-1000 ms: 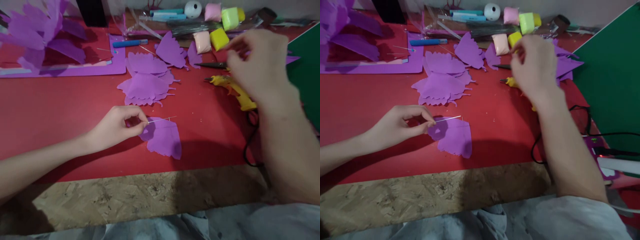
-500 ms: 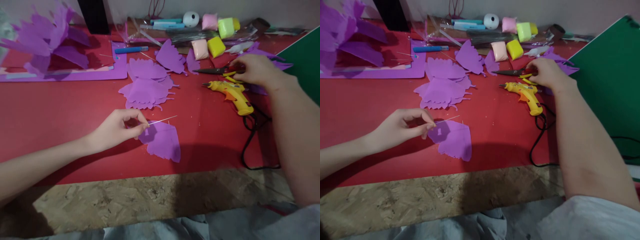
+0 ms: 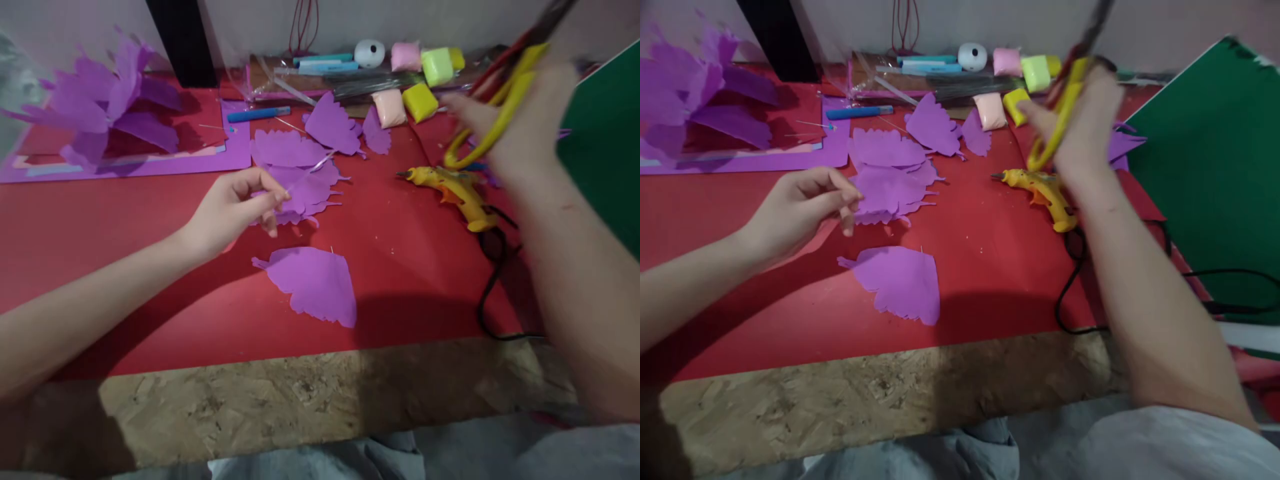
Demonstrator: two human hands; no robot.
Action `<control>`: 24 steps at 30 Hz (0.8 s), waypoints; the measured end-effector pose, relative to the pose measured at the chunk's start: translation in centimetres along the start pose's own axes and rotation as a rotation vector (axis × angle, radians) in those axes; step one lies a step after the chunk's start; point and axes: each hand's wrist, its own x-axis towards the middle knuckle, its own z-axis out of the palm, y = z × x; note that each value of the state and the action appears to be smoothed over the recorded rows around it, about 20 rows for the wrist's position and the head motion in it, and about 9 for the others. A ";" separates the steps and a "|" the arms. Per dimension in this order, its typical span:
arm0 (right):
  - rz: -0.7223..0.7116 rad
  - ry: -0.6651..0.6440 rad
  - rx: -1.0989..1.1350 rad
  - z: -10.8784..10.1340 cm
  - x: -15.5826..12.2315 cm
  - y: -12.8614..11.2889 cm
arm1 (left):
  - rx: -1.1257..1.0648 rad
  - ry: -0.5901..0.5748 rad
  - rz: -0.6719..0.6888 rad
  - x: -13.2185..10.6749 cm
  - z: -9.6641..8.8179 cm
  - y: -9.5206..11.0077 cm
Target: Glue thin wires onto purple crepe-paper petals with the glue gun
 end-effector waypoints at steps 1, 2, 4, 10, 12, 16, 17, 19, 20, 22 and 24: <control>0.053 -0.027 0.013 0.3 -1.1 -1.9 | -0.026 0.016 0.007 0.9 0.1 0.2; 0.102 -0.127 0.041 0.7 -2.3 -3.7 | -0.050 0.037 0.024 1.8 0.1 0.4; 0.210 -0.424 0.182 1.6 -4.1 -6.5 | -0.081 0.069 0.072 3.4 -0.1 0.7; 0.058 -0.852 0.278 3.5 -6.0 -7.3 | -0.212 0.182 -0.113 4.9 -1.3 1.5; 0.045 -0.866 0.281 3.5 -6.3 -6.7 | -0.251 0.203 -0.130 4.6 -1.1 1.9; -0.195 -0.870 0.224 3.4 -6.8 -5.9 | -0.276 0.130 -0.107 4.1 -0.2 2.2; -0.265 -0.856 0.209 3.5 -6.9 -5.8 | -0.271 0.115 -0.105 4.1 0.0 2.2; -0.326 -0.839 0.195 3.7 -7.0 -5.7 | -0.259 0.086 -0.097 3.9 0.3 2.2; -0.321 -0.846 0.185 3.8 -7.1 -5.7 | -0.249 0.071 -0.091 3.8 0.3 2.1; -0.306 -0.867 0.155 4.0 -7.2 -5.8 | -0.230 0.039 -0.072 3.6 0.3 2.1; -0.339 -0.859 0.139 4.0 -7.2 -5.8 | -0.216 0.029 -0.054 3.4 0.2 2.1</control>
